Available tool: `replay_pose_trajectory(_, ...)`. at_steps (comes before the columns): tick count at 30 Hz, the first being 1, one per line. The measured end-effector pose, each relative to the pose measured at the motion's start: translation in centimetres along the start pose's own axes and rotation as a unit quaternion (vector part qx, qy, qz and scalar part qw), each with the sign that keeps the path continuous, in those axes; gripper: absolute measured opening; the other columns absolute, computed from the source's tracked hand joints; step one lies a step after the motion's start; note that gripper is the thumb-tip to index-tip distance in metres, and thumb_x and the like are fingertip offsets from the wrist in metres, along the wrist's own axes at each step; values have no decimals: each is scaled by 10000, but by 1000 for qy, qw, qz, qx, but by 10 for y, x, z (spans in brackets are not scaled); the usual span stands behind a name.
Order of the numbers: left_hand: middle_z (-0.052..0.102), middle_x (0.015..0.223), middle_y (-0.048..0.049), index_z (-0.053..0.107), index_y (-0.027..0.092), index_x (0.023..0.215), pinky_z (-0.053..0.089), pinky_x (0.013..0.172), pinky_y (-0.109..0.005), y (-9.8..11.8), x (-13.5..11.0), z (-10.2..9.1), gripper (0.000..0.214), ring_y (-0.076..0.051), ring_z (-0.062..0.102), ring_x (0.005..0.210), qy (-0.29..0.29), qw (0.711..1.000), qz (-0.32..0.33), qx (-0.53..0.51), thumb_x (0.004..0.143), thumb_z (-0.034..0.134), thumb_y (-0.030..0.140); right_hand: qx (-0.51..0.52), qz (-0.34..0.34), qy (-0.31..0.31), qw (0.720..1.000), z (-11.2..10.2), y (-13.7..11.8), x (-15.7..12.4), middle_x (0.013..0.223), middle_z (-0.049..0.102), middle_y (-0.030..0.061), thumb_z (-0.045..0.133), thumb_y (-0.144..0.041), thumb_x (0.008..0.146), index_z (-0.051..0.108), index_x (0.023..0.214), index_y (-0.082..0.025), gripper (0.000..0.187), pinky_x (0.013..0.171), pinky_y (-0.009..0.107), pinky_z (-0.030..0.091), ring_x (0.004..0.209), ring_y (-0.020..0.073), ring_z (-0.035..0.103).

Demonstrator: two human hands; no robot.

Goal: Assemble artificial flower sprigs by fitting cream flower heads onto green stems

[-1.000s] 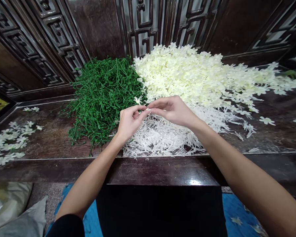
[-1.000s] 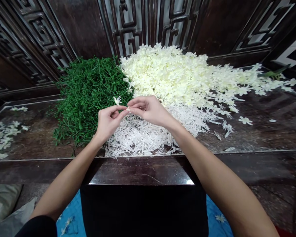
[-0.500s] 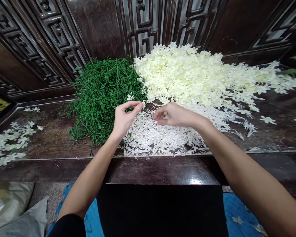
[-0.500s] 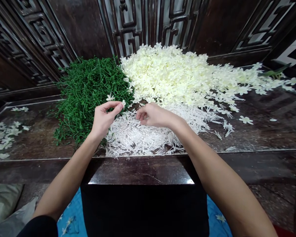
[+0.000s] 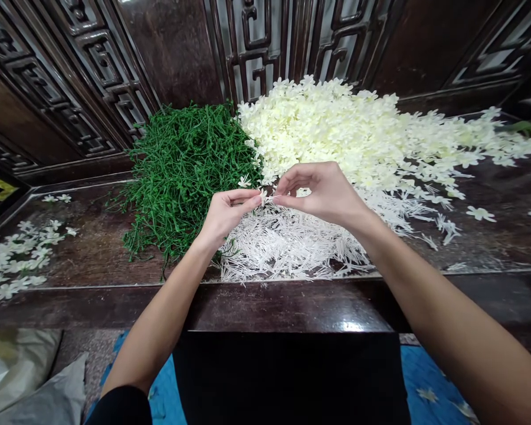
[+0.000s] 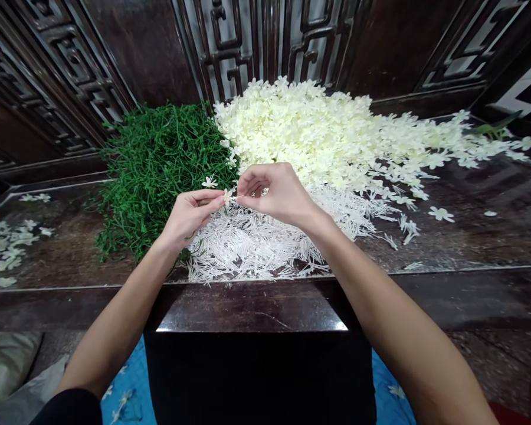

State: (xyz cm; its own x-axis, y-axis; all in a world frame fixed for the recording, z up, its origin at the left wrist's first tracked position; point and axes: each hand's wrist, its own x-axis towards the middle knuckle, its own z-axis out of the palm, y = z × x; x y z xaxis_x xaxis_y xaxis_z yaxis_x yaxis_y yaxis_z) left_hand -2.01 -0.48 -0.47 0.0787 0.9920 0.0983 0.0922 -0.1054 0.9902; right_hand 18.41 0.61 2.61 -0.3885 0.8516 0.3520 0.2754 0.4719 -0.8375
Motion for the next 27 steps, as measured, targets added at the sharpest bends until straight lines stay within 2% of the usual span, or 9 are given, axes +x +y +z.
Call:
replay_pose_trajectory(7,717,666,-24,784,197,792,490,533,-225,1,-1,3,92,-99,617,598,-21,999,-15,-20,706,817,195,7,-52,0,999,10,4,-1,786,718,36,691,-226,764,695,758,-203,24,727,393,588,732,181,672)
replay_pose_trajectory(13,713,663,-21,784,196,793,487,534,-229,2,-2,4,88,-93,603,584,-20,999,-12,-24,711,814,184,0,-74,34,997,16,7,-2,736,709,21,681,-213,761,659,702,-213,63,710,381,579,707,180,670)
replay_pose_trajectory(17,741,725,-45,792,197,828,477,523,-222,3,-2,4,128,-99,610,606,-23,999,-2,-31,707,819,230,7,-80,54,995,17,6,-3,709,699,18,684,-198,754,612,661,-214,119,718,379,590,706,184,684)
replay_pose_trajectory(21,755,786,-61,791,179,857,466,521,-203,5,-4,4,237,-95,614,626,-21,999,-23,-35,666,853,304,2,-112,57,992,20,8,-2,682,699,4,672,-173,743,614,662,-211,107,731,383,606,701,182,697)
replay_pose_trajectory(24,744,757,-48,782,172,869,467,534,-194,7,-5,5,295,-84,605,612,-16,998,-43,-53,638,873,332,0,-126,67,990,21,11,-1,681,702,6,670,-171,757,621,668,-204,107,723,374,609,702,179,705)
replay_pose_trajectory(27,723,718,-40,766,164,804,463,533,-194,8,-4,5,266,-82,601,608,-2,998,-38,-49,631,878,332,11,-127,70,989,22,12,-1,677,701,10,691,-191,776,613,661,-203,140,717,370,612,725,188,718)
